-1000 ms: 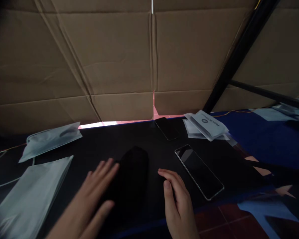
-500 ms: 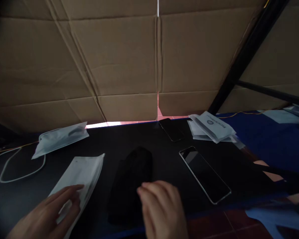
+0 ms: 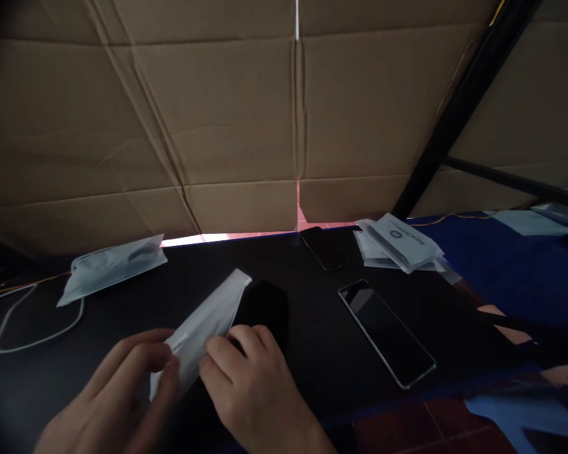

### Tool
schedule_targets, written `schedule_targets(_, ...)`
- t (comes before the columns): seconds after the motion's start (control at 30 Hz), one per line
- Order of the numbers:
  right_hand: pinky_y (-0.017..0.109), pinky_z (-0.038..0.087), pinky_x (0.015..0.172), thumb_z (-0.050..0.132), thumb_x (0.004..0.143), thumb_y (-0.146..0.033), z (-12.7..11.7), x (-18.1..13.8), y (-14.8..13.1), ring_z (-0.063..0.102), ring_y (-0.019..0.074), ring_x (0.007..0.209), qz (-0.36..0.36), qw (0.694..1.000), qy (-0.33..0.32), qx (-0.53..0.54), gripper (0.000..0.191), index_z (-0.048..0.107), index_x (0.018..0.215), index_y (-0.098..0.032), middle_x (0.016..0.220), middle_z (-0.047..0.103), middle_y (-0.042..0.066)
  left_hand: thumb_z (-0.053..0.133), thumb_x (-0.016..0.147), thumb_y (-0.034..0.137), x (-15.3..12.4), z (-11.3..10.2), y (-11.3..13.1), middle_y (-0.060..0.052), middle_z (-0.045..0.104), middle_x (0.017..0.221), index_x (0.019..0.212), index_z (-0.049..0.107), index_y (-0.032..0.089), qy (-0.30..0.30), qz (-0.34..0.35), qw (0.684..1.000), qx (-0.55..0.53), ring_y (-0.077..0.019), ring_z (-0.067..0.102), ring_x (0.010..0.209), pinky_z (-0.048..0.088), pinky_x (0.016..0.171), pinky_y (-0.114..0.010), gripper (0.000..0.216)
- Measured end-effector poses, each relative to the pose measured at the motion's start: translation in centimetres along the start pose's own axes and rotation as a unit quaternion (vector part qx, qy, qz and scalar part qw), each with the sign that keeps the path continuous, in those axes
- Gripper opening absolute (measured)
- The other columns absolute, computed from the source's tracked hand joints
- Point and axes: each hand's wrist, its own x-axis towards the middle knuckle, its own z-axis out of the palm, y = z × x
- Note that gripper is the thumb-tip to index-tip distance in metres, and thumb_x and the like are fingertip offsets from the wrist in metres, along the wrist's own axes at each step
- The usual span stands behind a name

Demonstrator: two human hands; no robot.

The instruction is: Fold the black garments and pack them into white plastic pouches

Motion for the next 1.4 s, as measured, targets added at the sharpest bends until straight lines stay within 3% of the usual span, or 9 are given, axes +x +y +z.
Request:
schedule_targets(0.1, 0.04, 0.056, 0.085, 0.055, 0.111, -0.009, 0.3, 0.2, 0.2, 0.071, 0.0243, 0.104, 0.02, 0.999, -0.026, 0.017, 0.019, 0.071, 0.105, -0.019, 0.131, 0.08, 0.004, 0.045, 0.108, 0.039, 0.7, 0.7, 0.1, -0.002, 0.081, 0.099, 0.116, 0.058, 0.029, -0.037, 0.039, 0.998, -0.043, -0.0218, 0.082, 0.079, 0.061, 0.061, -0.029, 0.018)
schedule_targets(0.2, 0.038, 0.057, 0.094, 0.058, 0.107, -0.003, 0.7, -0.2, 0.5, 0.072, 0.0225, 0.105, 0.025, 0.996, -0.064, 0.053, 0.021, 0.071, 0.105, -0.019, 0.115, 0.081, 0.004, 0.042, 0.109, 0.033, 1.3, 1.0, -0.6, 0.007, 0.078, 0.076, 0.119, 0.057, 0.032, -0.106, 0.007, 0.991, -0.081, -0.0192, 0.079, 0.061, 0.055, 0.052, -0.026, 0.018)
schedule_targets(0.27, 0.036, 0.057, 0.099, 0.061, 0.105, -0.001, 1.1, -0.8, 0.8, 0.072, 0.0206, 0.103, 0.031, 0.993, -0.082, 0.08, 0.021, 0.07, 0.103, -0.02, 0.106, 0.08, 0.003, 0.044, 0.107, 0.039, 1.8, 0.6, -1.4, 0.007, 0.076, 0.071, 0.117, 0.059, 0.032, -0.093, -0.034, 0.992, -0.072, -0.0187, 0.077, 0.058, 0.05, 0.046, -0.025, 0.019)
schedule_targets(0.43, 0.033, 0.058, 0.099, 0.066, 0.104, -0.005, 1.0, -1.6, 1.0, 0.073, 0.0192, 0.103, 0.075, 0.983, -0.108, 0.129, 0.018, 0.069, 0.098, -0.022, 0.097, 0.079, -0.001, 0.051, 0.1, 0.051, 2.9, -0.9, -2.6, 0.007, 0.073, 0.071, 0.115, 0.065, 0.034, 0.017, -0.111, 0.994, 0.004, -0.0167, 0.07, 0.052, 0.045, 0.046, -0.025, 0.026)
schedule_targets(0.7, 0.034, 0.053, 0.116, 0.062, 0.108, -0.008, -0.5, -0.5, 1.6, 0.078, 0.0163, 0.108, 0.084, 0.952, -0.125, 0.265, 0.022, 0.073, 0.096, -0.024, 0.104, 0.083, -0.002, 0.045, 0.103, 0.038, 3.4, 0.9, -0.3, -0.003, 0.078, 0.099, 0.137, 0.07, 0.032, -0.141, 0.016, 0.987, -0.076, -0.0215, 0.078, 0.076, 0.059, 0.067, -0.032, 0.043)
schedule_targets(0.93, 0.034, 0.048, 0.123, 0.075, 0.099, -0.004, 0.1, -0.6, 1.3, 0.079, 0.0125, 0.105, 0.114, 0.94, -0.14, 0.288, 0.022, 0.075, 0.1, -0.027, 0.105, 0.083, -0.007, 0.044, 0.103, 0.028, 4.1, -0.1, -1.0, 0.002, 0.068, 0.1, 0.14, 0.067, 0.033, 0.006, -0.041, 0.999, -0.034, -0.0101, 0.07, 0.061, 0.051, 0.054, -0.022, 0.043)
schedule_targets(1.13, 0.042, 0.059, 0.114, 0.08, 0.101, -0.025, -2.4, -1.1, 2.8, 0.073, 0.0218, 0.133, 0.165, 0.929, -0.115, 0.311, 0.013, 0.078, 0.113, -0.03, 0.129, 0.083, -0.001, 0.045, 0.105, 0.028, 3.8, 0.5, -1.5, 0.005, 0.058, 0.089, 0.133, 0.074, 0.034, -0.031, 0.014, 0.997, -0.067, -0.007, 0.067, 0.057, 0.05, 0.052, -0.018, 0.04)
schedule_targets(1.3, 0.065, 0.047, 0.124, 0.098, 0.075, -0.059, -3.9, -2.7, 4.0, 0.05, 0.04, 0.156, 0.129, 0.945, -0.221, 0.203, 0.089, 0.064, 0.154, -0.035, 0.161, 0.063, 0.007, 0.039, 0.105, 0.029, 3.2, 1.2, -2.1, 0.001, 0.064, 0.095, 0.135, 0.074, 0.029, -0.076, -0.016, 0.996, -0.042, -0.012, 0.073, 0.061, 0.054, 0.054, -0.024, 0.046)
schedule_targets(1.4, 0.064, 0.047, 0.125, 0.096, 0.081, -0.031, -3.2, -4.4, 3.5, 0.054, 0.0392, 0.153, 0.105, 0.956, -0.223, 0.161, 0.078, 0.066, 0.153, -0.032, 0.159, 0.065, 0.006, 0.036, 0.106, 0.03, 3.2, 1.2, -2.4, -0.001, 0.065, 0.097, 0.137, 0.074, 0.028, -0.102, -0.033, 0.994, -0.026, -0.0142, 0.074, 0.064, 0.054, 0.054, -0.026, 0.049)
